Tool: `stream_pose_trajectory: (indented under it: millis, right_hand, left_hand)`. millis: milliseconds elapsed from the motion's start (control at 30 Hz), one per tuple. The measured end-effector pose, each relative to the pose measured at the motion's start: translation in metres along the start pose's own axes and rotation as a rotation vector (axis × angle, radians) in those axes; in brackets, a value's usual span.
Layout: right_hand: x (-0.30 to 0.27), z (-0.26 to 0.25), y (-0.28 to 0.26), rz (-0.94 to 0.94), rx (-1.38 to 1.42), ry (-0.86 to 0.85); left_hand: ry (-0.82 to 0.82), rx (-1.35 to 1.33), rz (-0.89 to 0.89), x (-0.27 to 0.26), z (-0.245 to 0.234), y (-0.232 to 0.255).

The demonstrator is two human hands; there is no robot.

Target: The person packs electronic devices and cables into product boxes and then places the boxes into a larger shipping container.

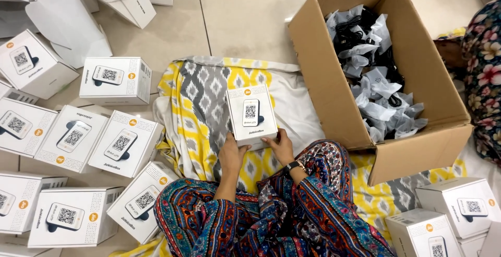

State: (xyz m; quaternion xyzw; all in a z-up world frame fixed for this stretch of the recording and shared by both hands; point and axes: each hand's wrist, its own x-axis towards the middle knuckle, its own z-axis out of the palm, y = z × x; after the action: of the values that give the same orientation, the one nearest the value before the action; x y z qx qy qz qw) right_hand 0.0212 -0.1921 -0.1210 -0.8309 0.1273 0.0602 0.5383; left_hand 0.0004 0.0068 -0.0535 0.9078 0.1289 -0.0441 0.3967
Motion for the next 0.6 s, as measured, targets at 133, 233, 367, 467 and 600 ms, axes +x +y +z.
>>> stream_pose_trajectory:
  millis: [133,233,367,467,600]
  right_hand:
    - [-0.001,0.0,-0.003,0.073,-0.192,0.04]
    - [0.008,0.005,0.018,-0.192,-0.107,0.058]
    - [0.013,0.005,0.04,-0.06,-0.05,0.012]
    - [0.024,0.005,0.064,0.038,0.119,0.029]
    - [0.035,-0.005,0.078,0.327,0.415,-0.13]
  left_hand:
    - [0.034,0.015,0.04,0.004,0.002,-0.006]
    - [0.014,0.044,0.061,0.005,0.001,-0.009]
    - [-0.021,0.127,0.104,0.002,0.001,-0.015]
    - [0.037,0.059,0.221,0.0,0.002,-0.016]
    - [0.158,-0.195,0.327,0.005,0.044,-0.054]
